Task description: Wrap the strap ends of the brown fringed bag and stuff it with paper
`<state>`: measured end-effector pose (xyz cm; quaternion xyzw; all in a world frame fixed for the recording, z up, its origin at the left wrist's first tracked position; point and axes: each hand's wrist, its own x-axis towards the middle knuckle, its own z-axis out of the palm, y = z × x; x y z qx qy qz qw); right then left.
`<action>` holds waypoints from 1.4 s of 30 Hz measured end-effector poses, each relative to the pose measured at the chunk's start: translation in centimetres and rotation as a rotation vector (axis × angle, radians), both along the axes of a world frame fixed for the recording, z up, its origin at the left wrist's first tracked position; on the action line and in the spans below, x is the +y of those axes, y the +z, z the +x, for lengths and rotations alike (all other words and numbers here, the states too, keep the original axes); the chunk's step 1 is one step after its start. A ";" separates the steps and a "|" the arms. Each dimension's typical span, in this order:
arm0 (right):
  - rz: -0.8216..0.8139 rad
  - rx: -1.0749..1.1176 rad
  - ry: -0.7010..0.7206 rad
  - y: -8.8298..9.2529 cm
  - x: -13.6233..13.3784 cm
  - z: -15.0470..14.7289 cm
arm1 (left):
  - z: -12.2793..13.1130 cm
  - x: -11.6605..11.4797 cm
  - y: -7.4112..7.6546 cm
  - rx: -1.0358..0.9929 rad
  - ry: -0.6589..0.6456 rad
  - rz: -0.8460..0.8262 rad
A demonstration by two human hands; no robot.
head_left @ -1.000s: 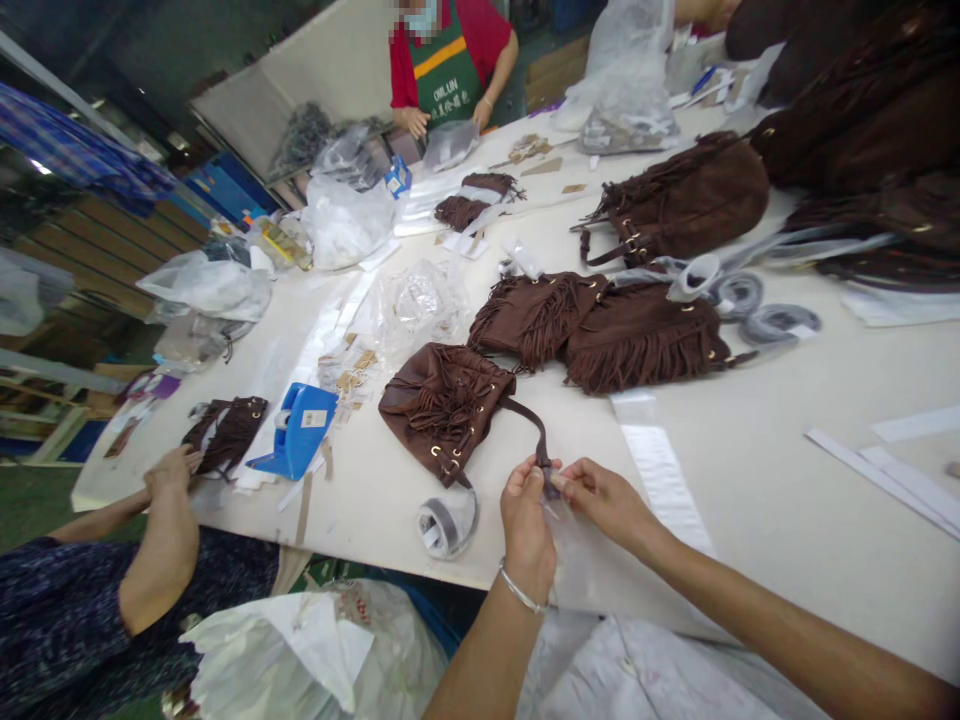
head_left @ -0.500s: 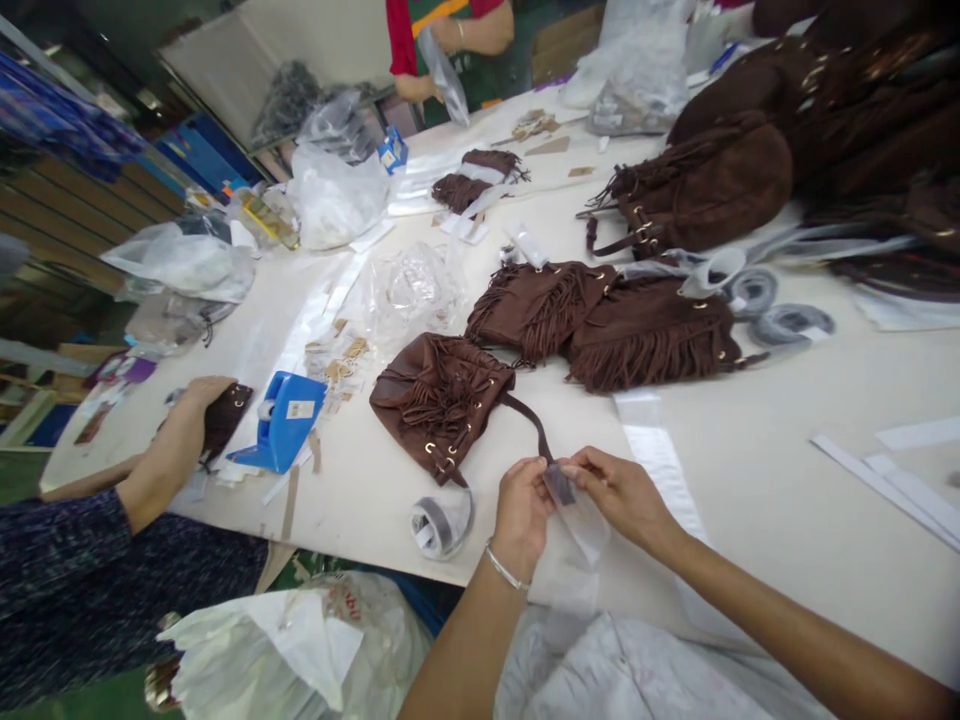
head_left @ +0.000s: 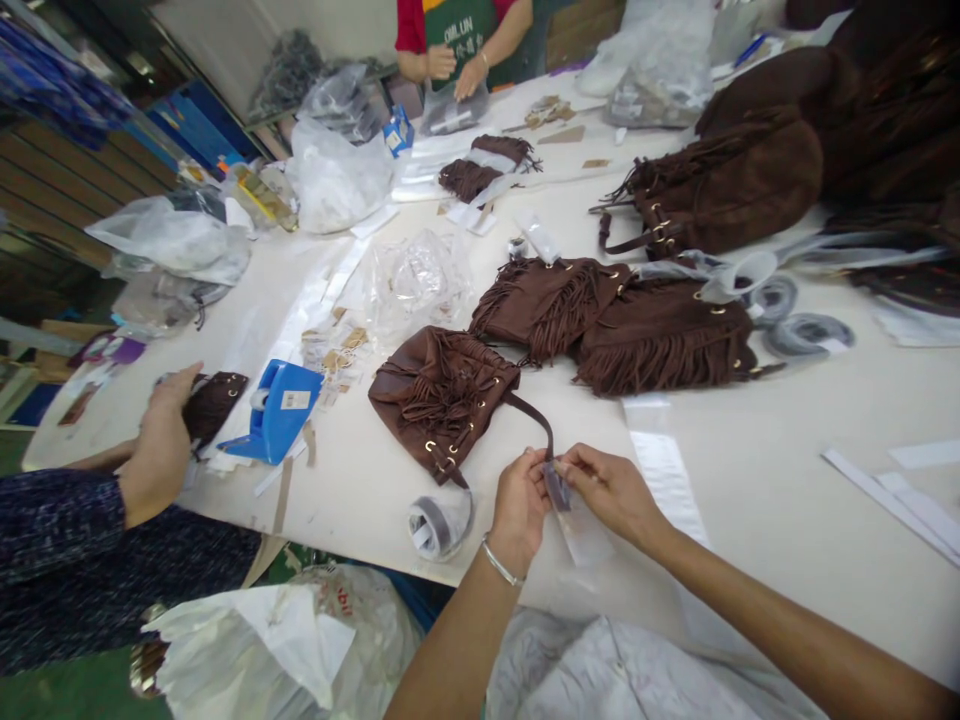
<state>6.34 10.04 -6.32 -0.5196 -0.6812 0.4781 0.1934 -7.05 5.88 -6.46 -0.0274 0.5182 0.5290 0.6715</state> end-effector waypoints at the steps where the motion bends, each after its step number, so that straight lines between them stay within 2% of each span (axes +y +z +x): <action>1: 0.000 -0.011 -0.008 0.0 0.2 0.0 | 0.0 0.0 -0.1 0.003 -0.002 0.016; 6: 0.008 -0.078 -0.018 -0.3 0.7 0.4 | 0.5 -0.9 -0.6 -0.019 -0.030 0.066; 9: -0.006 -0.095 -0.008 -0.6 0.5 0.6 | 0.8 -1.2 -0.8 -0.087 -0.091 0.015; 12: -0.030 -0.130 0.071 -0.7 0.9 0.9 | 1.1 -1.1 -1.0 -0.108 -0.110 -0.030; 16: -0.114 -0.158 0.249 -0.5 3.6 0.9 | 1.6 -0.7 -1.2 -0.043 -0.083 -0.024; 19: -0.109 -0.182 0.232 -0.8 5.8 0.0 | 2.0 -0.4 -1.1 -0.004 -0.018 0.034; 22: -0.081 -0.202 0.224 -1.6 6.8 -1.1 | 2.2 -0.3 -0.9 0.031 0.001 0.076; 27: -0.353 -0.046 0.146 -2.7 6.3 -2.3 | 1.9 0.0 -0.7 0.034 -0.001 0.001; 29: -0.394 -0.002 0.130 -2.6 6.0 -2.4 | 1.8 0.3 -0.7 0.047 0.012 -0.025; 35: -0.410 -0.036 0.199 -2.0 7.3 -2.7 | 1.7 1.2 -0.6 0.064 0.013 -0.029; 40: -0.261 -0.176 0.214 -2.1 9.5 -4.1 | 1.5 1.6 -0.5 0.065 0.028 0.005; 42: -0.255 -0.179 0.227 -2.0 9.7 -4.4 | 1.3 1.9 -0.5 0.064 0.041 0.015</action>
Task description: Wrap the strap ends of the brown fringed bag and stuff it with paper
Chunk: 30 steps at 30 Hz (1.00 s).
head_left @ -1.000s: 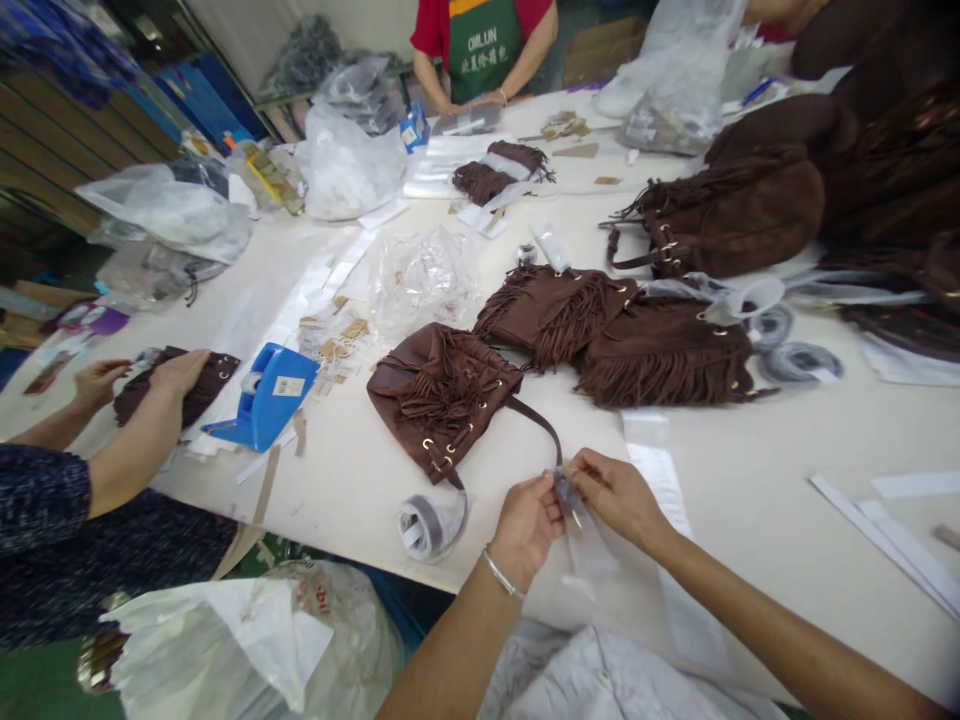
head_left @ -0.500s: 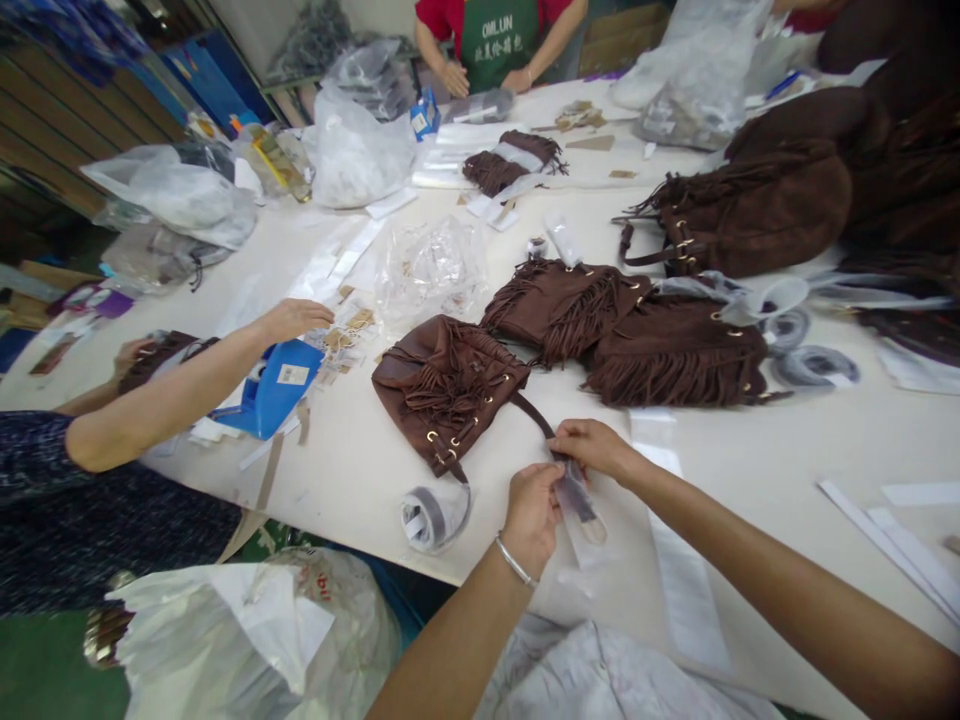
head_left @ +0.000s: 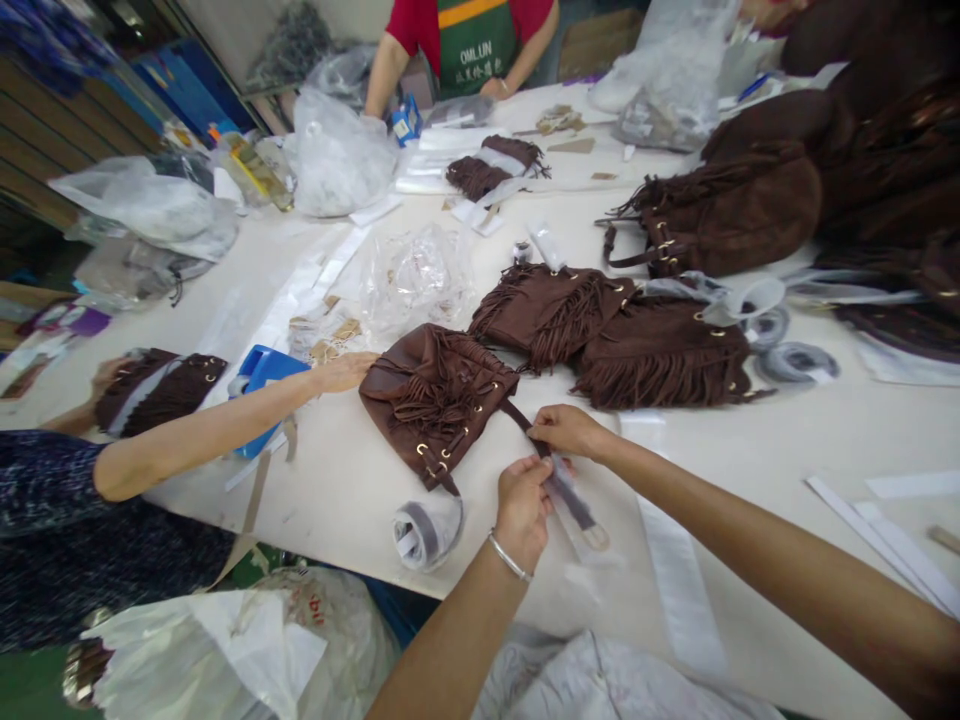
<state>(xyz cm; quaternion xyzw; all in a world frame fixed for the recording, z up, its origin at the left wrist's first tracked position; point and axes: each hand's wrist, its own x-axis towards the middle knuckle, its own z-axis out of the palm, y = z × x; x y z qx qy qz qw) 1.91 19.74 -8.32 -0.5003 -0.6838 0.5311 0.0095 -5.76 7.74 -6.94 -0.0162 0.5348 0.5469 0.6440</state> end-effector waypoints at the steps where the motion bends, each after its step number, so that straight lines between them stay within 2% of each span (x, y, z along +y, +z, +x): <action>1: -0.013 0.006 0.016 0.1 0.0 -0.1 | -0.1 0.2 0.0 0.002 0.008 0.006; 5: -0.083 0.035 0.121 1.0 0.4 -0.1 | -0.2 1.0 -0.3 -0.002 0.021 0.023; 7: -0.063 0.025 0.155 1.3 1.0 -0.3 | -0.3 1.3 -0.4 -0.010 0.036 0.034; 11: 0.048 -0.015 0.127 1.1 1.8 -1.3 | -0.7 1.5 -0.4 -0.017 0.087 0.049; 16: -0.042 0.036 0.146 0.3 1.4 -2.0 | -1.5 1.7 -0.5 -0.035 0.098 0.032; 21: -0.082 0.127 0.133 1.1 0.9 -1.5 | -2.4 2.3 -0.6 -0.051 0.119 0.022; 25: -0.124 0.291 -0.004 2.1 -2.2 1.2 | -3.5 3.0 -0.1 -0.057 0.175 0.045; 30: -0.510 0.512 -0.073 2.6 -8.4 5.5 | -3.6 3.5 0.3 -0.066 0.201 0.021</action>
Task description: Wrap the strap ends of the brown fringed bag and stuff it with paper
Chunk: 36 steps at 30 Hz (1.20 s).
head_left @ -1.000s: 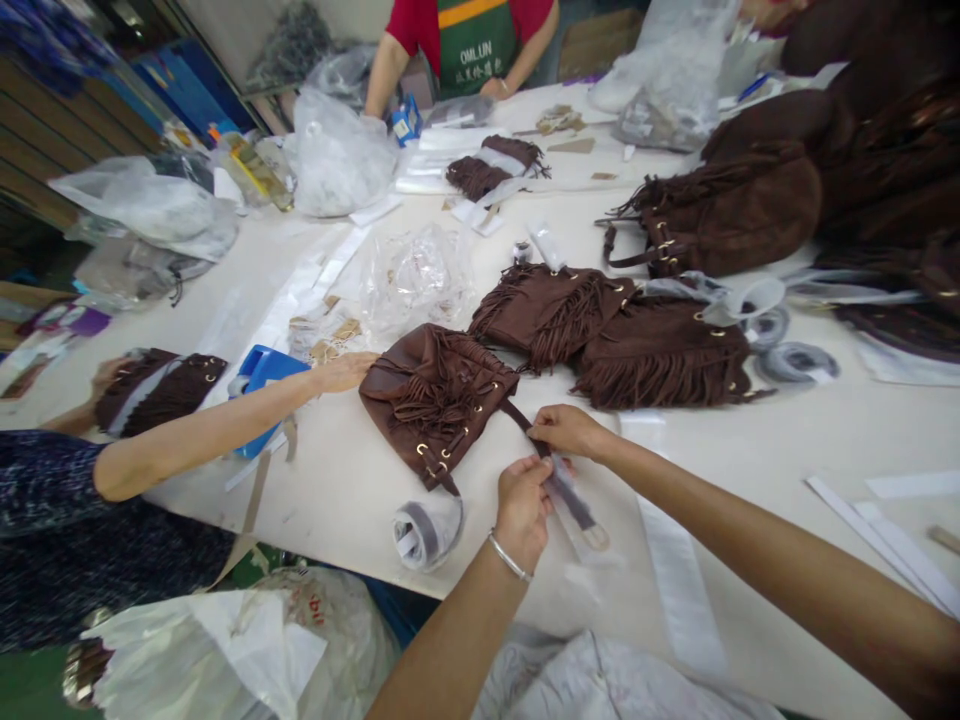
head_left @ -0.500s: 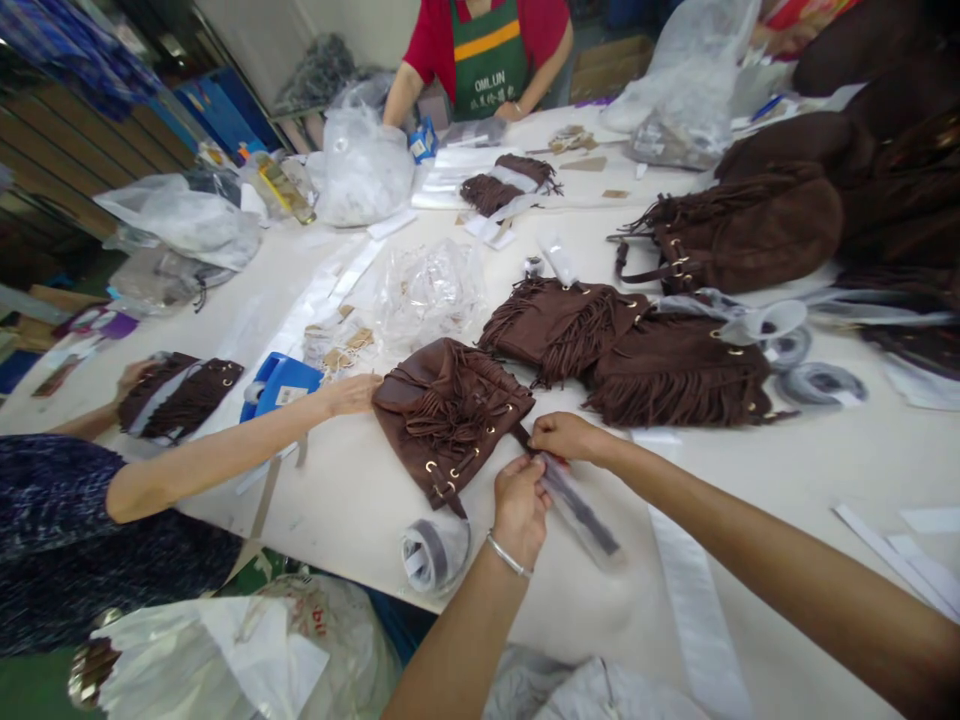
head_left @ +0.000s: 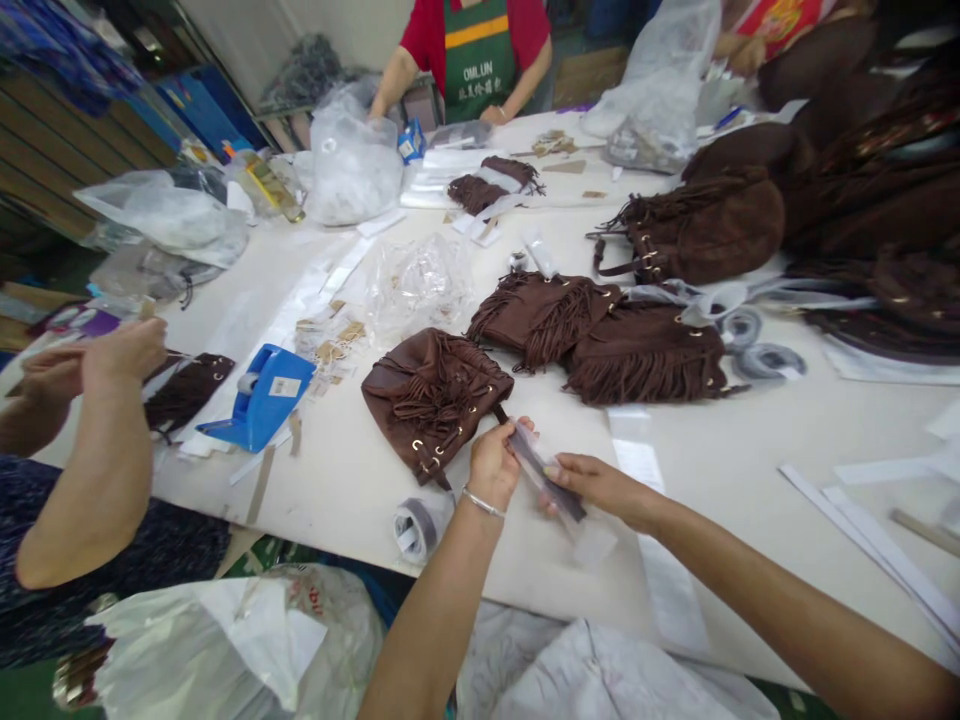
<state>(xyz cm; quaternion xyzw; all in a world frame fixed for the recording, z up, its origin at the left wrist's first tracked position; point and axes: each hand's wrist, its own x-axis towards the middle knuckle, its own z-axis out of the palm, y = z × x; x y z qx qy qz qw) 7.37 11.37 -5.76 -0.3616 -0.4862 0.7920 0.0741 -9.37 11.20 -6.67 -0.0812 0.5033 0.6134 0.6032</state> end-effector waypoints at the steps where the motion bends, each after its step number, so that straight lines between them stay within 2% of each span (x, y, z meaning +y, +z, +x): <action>1: -0.065 0.023 -0.005 0.1 -0.9 0.6 | 0.1 -0.1 0.0 0.002 0.000 -0.005; 9: -0.346 0.170 0.000 1.8 -5.7 1.8 | -0.6 -3.4 -0.6 0.046 0.012 -0.019; 12: -0.362 0.165 0.016 1.9 -7.7 2.1 | -0.9 -4.1 -1.0 0.056 0.015 -0.032; 16: -0.335 0.136 -0.041 0.9 -9.5 2.7 | -0.6 -4.0 -1.4 0.077 0.006 -0.041; 20: -0.309 0.139 -0.085 0.0 -10.3 3.2 | 0.2 -4.2 -1.6 0.126 -0.004 -0.041; 28: -0.289 0.116 -0.106 -0.3 -12.2 4.3 | 1.2 -6.1 -1.6 0.240 -0.071 -0.036; 36: -0.230 0.092 -0.201 -1.4 -10.8 2.6 | 1.5 -5.4 -1.8 0.269 -0.076 0.025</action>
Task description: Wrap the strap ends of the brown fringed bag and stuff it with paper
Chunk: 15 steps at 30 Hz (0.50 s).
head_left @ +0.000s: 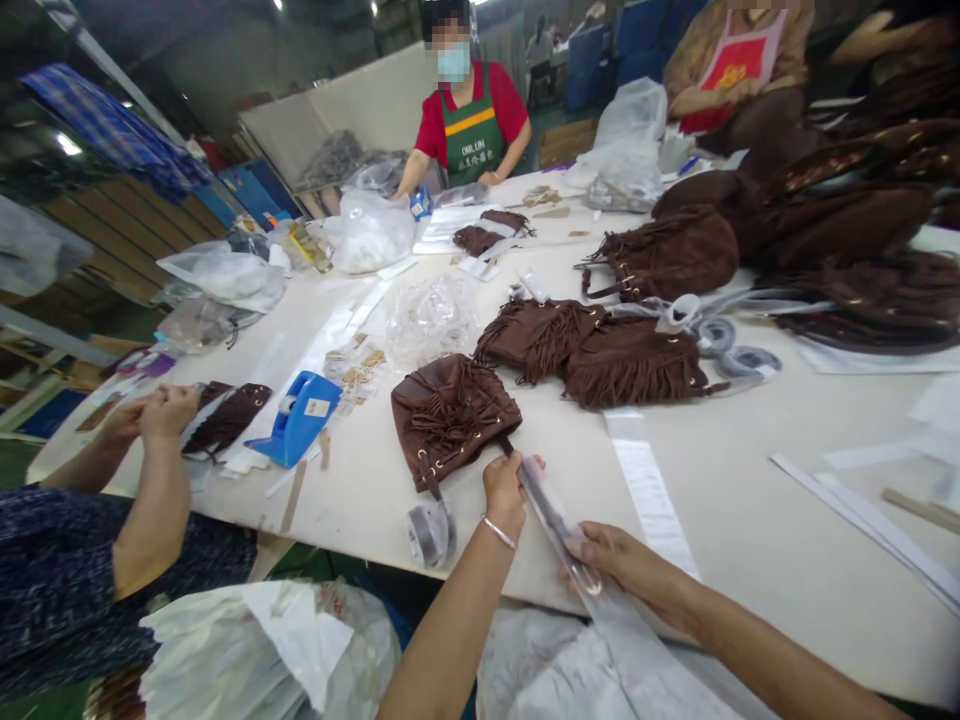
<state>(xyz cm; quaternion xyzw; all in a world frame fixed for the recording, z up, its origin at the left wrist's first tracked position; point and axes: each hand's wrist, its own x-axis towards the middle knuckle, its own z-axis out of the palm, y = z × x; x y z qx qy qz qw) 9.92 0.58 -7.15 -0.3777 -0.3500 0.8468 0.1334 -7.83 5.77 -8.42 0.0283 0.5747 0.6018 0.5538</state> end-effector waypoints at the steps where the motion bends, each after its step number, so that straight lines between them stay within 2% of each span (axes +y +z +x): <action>1: -0.001 -0.016 -0.010 -0.2 0.2 -0.3 | -0.1 0.0 0.0 -0.010 0.005 0.009; 5: -0.003 -0.055 -0.029 -0.8 1.0 -1.3 | -0.7 -0.6 0.5 -0.049 0.043 0.049; 9: 0.016 -0.075 -0.054 -1.1 1.8 -2.3 | -0.9 -3.3 1.4 -0.063 0.071 0.038; 12: 0.038 -0.091 -0.067 -1.1 2.2 -3.3 | -0.4 -5.3 2.0 -0.139 -0.056 -0.033; 15: 0.048 -0.098 -0.093 -0.7 2.3 -4.3 | -0.2 -5.7 2.1 -0.155 -0.174 -0.018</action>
